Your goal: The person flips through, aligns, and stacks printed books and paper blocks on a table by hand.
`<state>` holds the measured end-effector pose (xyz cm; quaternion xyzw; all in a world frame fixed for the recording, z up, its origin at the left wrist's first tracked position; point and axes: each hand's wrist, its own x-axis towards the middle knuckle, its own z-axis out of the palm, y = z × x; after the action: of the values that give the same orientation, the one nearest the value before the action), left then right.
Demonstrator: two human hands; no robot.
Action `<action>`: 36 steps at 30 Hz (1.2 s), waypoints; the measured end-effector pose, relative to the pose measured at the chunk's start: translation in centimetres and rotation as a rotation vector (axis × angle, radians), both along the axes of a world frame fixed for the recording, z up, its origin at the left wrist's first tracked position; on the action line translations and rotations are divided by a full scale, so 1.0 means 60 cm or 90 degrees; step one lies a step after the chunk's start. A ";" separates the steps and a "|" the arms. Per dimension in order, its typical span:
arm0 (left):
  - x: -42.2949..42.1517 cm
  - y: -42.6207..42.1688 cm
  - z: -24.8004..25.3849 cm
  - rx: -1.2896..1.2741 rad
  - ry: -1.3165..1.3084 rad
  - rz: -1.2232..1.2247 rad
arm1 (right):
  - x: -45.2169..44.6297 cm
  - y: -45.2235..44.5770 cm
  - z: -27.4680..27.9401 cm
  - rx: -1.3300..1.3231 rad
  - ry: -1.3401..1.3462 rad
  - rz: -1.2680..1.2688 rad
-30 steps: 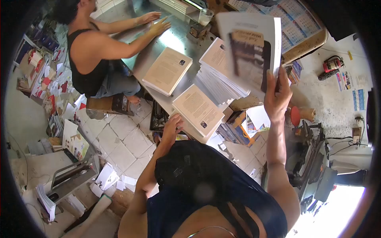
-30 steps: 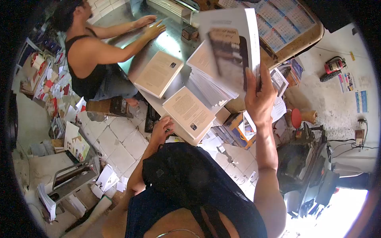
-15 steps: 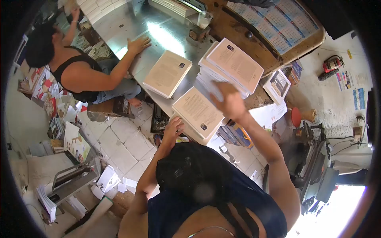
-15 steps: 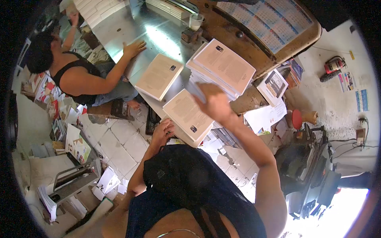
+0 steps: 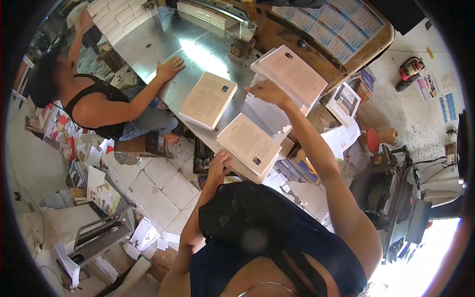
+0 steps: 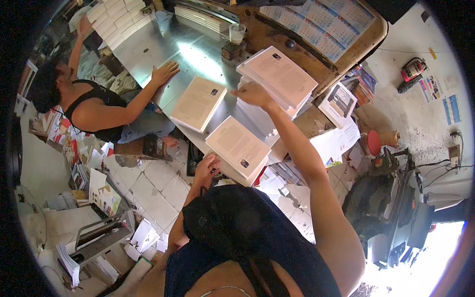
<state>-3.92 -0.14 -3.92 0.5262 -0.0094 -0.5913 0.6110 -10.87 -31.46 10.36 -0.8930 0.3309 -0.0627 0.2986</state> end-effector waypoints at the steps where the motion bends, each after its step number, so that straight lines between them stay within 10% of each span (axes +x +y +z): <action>1: -0.002 0.000 0.003 0.000 -0.002 0.003 | -0.007 0.016 0.000 -0.034 -0.033 0.005; 8: -0.006 -0.011 0.010 0.033 -0.049 -0.037 | -0.108 0.090 -0.137 0.034 0.277 0.073; 16: -0.001 -0.026 0.046 0.061 -0.163 -0.193 | -0.160 0.107 -0.217 0.023 0.067 -0.035; 21: -0.004 -0.015 -0.004 0.016 -0.119 -0.102 | -0.135 0.174 0.004 0.013 -0.036 -0.013; 28: -0.008 -0.020 -0.011 0.039 -0.082 -0.036 | -0.106 0.172 0.141 0.294 -0.928 -0.332; 36: -0.002 -0.025 0.006 0.072 -0.094 -0.078 | -0.072 0.091 0.046 0.643 -0.833 -0.556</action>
<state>-4.05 -1.64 -3.54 0.6002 -0.0531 -0.5866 0.5411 -15.19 -26.00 13.12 -0.2407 0.3915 -0.5084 0.7283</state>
